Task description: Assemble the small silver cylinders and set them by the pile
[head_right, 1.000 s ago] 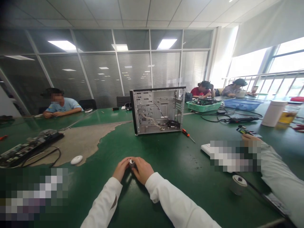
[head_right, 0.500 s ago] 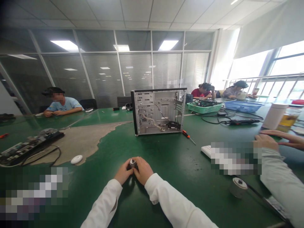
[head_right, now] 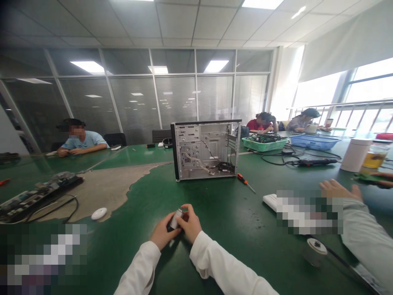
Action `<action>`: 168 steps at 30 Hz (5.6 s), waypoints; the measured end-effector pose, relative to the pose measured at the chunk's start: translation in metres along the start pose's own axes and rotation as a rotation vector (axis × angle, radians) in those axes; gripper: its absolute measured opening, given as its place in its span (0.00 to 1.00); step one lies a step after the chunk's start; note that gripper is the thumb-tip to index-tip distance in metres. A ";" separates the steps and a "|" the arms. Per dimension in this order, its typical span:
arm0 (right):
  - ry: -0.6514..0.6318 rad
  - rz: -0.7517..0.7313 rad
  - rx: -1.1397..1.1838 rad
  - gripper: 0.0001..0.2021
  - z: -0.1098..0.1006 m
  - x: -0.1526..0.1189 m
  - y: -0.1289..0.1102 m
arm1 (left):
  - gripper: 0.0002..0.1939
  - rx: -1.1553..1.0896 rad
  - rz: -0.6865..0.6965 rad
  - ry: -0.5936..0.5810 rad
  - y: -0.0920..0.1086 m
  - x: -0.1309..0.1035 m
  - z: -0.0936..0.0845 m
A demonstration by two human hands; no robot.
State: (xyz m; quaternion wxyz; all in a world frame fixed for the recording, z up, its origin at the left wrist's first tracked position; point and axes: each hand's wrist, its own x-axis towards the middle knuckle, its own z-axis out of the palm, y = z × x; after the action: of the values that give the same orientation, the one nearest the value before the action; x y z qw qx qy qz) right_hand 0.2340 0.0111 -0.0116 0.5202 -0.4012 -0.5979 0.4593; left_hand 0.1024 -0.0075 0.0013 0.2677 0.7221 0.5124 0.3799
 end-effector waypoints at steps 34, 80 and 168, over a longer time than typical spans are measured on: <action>-0.024 0.085 0.182 0.18 -0.003 0.004 0.000 | 0.19 -0.242 -0.177 0.055 0.014 -0.004 -0.008; 0.056 0.232 0.611 0.19 -0.005 0.001 -0.012 | 0.17 -0.516 -0.197 0.123 0.013 0.001 -0.006; -0.097 0.432 0.625 0.15 -0.010 0.006 -0.010 | 0.24 -0.585 -0.121 0.038 0.012 0.002 -0.004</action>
State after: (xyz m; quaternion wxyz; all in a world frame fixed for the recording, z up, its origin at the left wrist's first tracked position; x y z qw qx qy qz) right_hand 0.2426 0.0158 0.0002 0.4800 -0.3179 -0.3547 0.7368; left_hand 0.1058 -0.0092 0.0134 0.4770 0.5753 0.4283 0.5081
